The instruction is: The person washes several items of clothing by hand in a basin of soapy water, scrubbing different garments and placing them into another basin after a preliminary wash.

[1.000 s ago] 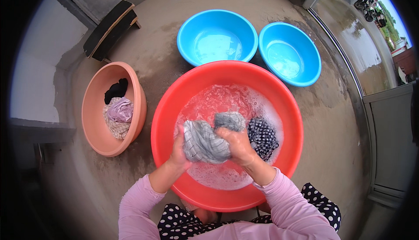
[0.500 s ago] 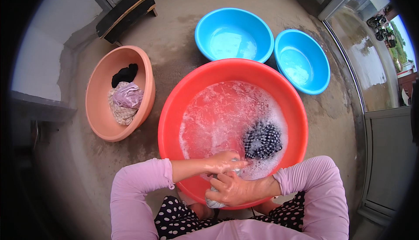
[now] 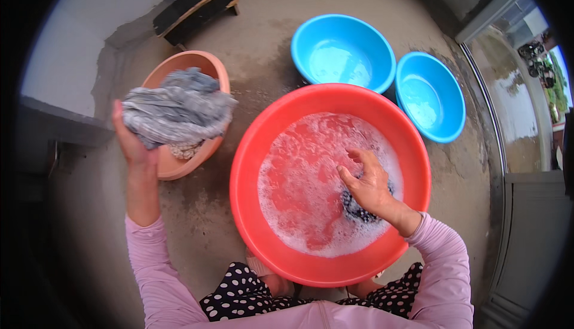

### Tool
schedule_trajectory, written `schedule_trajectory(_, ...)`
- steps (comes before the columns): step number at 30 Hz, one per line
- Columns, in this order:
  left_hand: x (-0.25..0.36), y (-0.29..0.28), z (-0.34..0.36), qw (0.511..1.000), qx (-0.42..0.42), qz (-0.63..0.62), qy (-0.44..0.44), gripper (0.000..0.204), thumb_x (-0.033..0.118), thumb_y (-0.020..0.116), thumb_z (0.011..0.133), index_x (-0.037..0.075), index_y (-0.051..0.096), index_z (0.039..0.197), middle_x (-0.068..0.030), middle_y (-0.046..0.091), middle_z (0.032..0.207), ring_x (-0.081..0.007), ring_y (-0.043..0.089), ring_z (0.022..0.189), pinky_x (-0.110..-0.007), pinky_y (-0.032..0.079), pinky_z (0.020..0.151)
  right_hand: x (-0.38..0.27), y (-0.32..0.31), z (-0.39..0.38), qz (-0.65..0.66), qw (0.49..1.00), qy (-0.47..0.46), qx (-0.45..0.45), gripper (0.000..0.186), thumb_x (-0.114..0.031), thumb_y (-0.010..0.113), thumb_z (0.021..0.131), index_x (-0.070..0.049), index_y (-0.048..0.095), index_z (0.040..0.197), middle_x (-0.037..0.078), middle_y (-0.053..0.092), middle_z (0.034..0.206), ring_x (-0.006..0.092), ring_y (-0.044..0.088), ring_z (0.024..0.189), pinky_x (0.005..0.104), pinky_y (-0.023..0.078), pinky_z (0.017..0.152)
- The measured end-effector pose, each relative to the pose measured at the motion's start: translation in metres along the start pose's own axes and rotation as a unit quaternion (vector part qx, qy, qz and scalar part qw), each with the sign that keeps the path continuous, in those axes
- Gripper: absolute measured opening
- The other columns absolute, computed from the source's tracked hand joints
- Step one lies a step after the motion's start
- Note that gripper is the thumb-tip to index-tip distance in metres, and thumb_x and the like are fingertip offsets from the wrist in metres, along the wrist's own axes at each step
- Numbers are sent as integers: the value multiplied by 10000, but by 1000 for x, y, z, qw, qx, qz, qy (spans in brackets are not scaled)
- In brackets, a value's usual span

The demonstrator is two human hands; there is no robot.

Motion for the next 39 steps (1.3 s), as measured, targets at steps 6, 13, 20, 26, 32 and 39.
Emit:
schedule_trajectory(6,-18,-28,2,837,59,517,168,423,277,530,930,18,517,1265,-150,530,1285,-272,528,1174,-348,416,1000,99,-6,-55,-249,953,116,-130,522,-343,718,737,-91,531,1154,114,530,1121,340,482,1121,600,386,902)
schedule_trajectory(13,-154,104,-88,838,-351,417,27,452,36,636,825,4,510,1258,-155,613,1104,-225,602,1059,-331,502,880,147,17,-86,-399,889,-22,-225,441,-276,722,688,-86,555,1050,91,479,1111,328,422,1130,652,356,898)
schedule_trajectory(20,-227,149,-158,761,-549,305,-163,771,180,784,732,130,408,1403,-134,524,1277,-238,550,1152,-373,473,954,34,-48,-47,-128,965,165,-159,303,-305,543,769,-66,624,936,162,673,818,349,649,833,483,445,838)
schedule_trajectory(26,-245,182,-163,762,-591,257,-60,686,116,788,729,87,463,1332,-122,329,1470,-242,423,1299,-383,393,1052,-4,-61,-58,138,983,85,-89,153,-127,540,805,-5,607,869,169,635,747,311,629,696,377,492,663)
schedule_trajectory(32,-247,163,-142,797,-514,142,-283,664,202,754,801,72,443,1373,-93,524,1305,-213,475,1241,-363,396,1035,-38,-98,-47,102,989,-86,65,189,-130,523,880,12,596,778,114,567,676,166,563,660,340,446,604)
schedule_trajectory(39,-226,181,-154,798,-551,240,-45,1031,411,843,649,49,300,1448,-161,279,1468,-285,271,1379,-399,307,1104,-102,-133,-45,338,934,-47,102,283,-170,418,905,14,630,938,55,642,924,123,560,858,284,405,823)
Point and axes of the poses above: each hand's wrist, its own z-axis towards the middle knuckle, its own y-axis out of the palm, x = y × z, the point moved 4 cm from there along z, towards the middle knuckle
